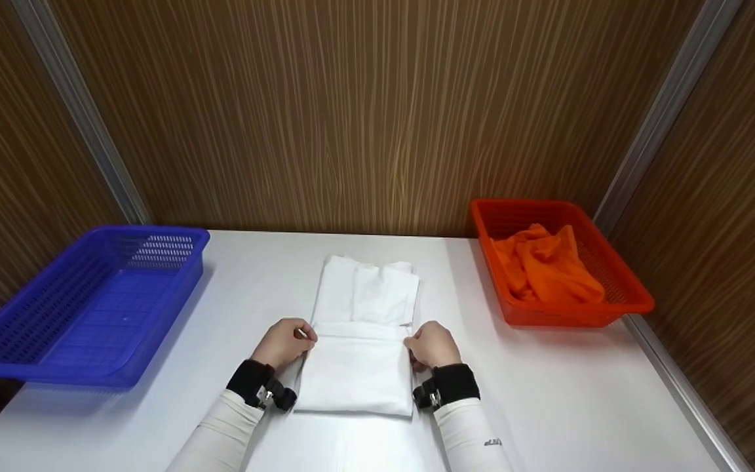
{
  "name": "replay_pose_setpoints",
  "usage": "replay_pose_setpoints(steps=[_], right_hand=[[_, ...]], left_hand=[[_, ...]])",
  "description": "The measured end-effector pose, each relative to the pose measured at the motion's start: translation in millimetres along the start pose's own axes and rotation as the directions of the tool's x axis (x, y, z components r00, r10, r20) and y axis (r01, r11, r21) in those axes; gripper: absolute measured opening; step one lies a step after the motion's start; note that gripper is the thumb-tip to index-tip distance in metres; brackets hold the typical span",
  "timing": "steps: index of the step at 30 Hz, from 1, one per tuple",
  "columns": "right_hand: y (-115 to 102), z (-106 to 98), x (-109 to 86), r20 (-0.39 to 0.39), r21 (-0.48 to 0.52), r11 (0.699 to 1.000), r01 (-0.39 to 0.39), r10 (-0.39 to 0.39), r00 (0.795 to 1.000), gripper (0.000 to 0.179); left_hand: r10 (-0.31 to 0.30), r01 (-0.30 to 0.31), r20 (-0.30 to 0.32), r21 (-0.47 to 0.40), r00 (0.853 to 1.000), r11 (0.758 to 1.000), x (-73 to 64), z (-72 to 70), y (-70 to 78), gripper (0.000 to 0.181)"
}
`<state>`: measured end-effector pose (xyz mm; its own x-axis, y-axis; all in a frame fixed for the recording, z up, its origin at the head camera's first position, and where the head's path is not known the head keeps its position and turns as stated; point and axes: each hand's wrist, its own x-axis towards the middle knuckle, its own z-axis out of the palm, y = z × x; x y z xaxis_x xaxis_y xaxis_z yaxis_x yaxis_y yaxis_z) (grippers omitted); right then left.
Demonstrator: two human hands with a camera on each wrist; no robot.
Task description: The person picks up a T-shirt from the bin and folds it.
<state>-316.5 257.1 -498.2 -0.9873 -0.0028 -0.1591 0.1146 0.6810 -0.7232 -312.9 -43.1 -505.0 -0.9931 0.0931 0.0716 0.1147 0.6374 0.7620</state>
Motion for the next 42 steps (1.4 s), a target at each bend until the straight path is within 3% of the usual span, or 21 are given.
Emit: replay_pose_setpoints(steps=[13,16,18,20,24,26,27,29,31,35,39,42], right_hand=[[-8.0,-4.8,-7.9,-0.038,-0.075,0.995,0.062,-0.065,0.997,0.019],[-24.2,-4.4,-17.6,-0.012,-0.042,0.989,0.143,-0.144,0.990,0.013],[-37.0,-2.2,-25.5,0.077,0.007,0.973,0.233,-0.233,0.970,0.011],[-47.8,2.7,-33.7,0.200,0.036,0.945,0.325,-0.325,0.924,0.010],[-56.0,18.1,-50.5,0.447,0.090,0.906,0.412,-0.407,0.796,0.009],[-52.6,25.4,-57.1,0.516,0.104,0.910,0.401,-0.394,0.760,0.009],[-49.3,27.9,-59.4,0.537,0.115,0.920,0.375,-0.376,0.755,0.010],[-41.7,29.3,-62.0,0.560,0.123,0.938,0.323,-0.334,0.758,0.011],[-33.7,26.6,-62.0,0.558,0.110,0.952,0.287,-0.298,0.774,0.012],[-22.6,16.4,-58.8,0.547,0.068,0.969,0.238,-0.236,0.803,0.015],[-23.2,10.9,-59.1,0.521,0.010,0.960,0.279,-0.243,0.818,0.015],[-31.2,12.5,-64.9,0.437,-0.067,0.913,0.402,-0.335,0.834,0.011]], left_hand=[[-0.044,0.045,-0.018,0.096,0.999,0.994,-5.8,-8.7,8.9,0.008],[0.002,-0.003,0.012,0.101,1.000,0.995,-12.9,-13.1,25.9,0.011],[0.067,-0.074,0.094,0.074,0.993,0.995,-18.7,-12.9,41.2,0.011],[0.123,-0.135,0.225,0.039,0.967,0.990,-25.9,-8.6,54.7,0.014],[0.163,-0.234,0.481,0.091,0.861,0.968,-42.7,5.8,64.9,0.025],[0.163,-0.270,0.529,0.132,0.833,0.954,-49.8,11.6,61.2,0.026],[0.166,-0.283,0.537,0.142,0.827,0.949,-52.6,13.4,58.4,0.025],[0.176,-0.296,0.540,0.143,0.823,0.945,-56.2,15.4,52.1,0.021],[0.188,-0.298,0.537,0.126,0.823,0.946,-58.1,15.9,47.4,0.016],[0.218,-0.339,0.531,0.142,0.819,0.930,-61.7,18.0,44.5,0.030],[0.258,-0.417,0.471,0.273,0.844,0.867,-66.5,21.9,47.5,0.039],[0.299,-0.475,0.436,0.379,0.849,0.795,-70.0,24.2,50.4,0.030]])
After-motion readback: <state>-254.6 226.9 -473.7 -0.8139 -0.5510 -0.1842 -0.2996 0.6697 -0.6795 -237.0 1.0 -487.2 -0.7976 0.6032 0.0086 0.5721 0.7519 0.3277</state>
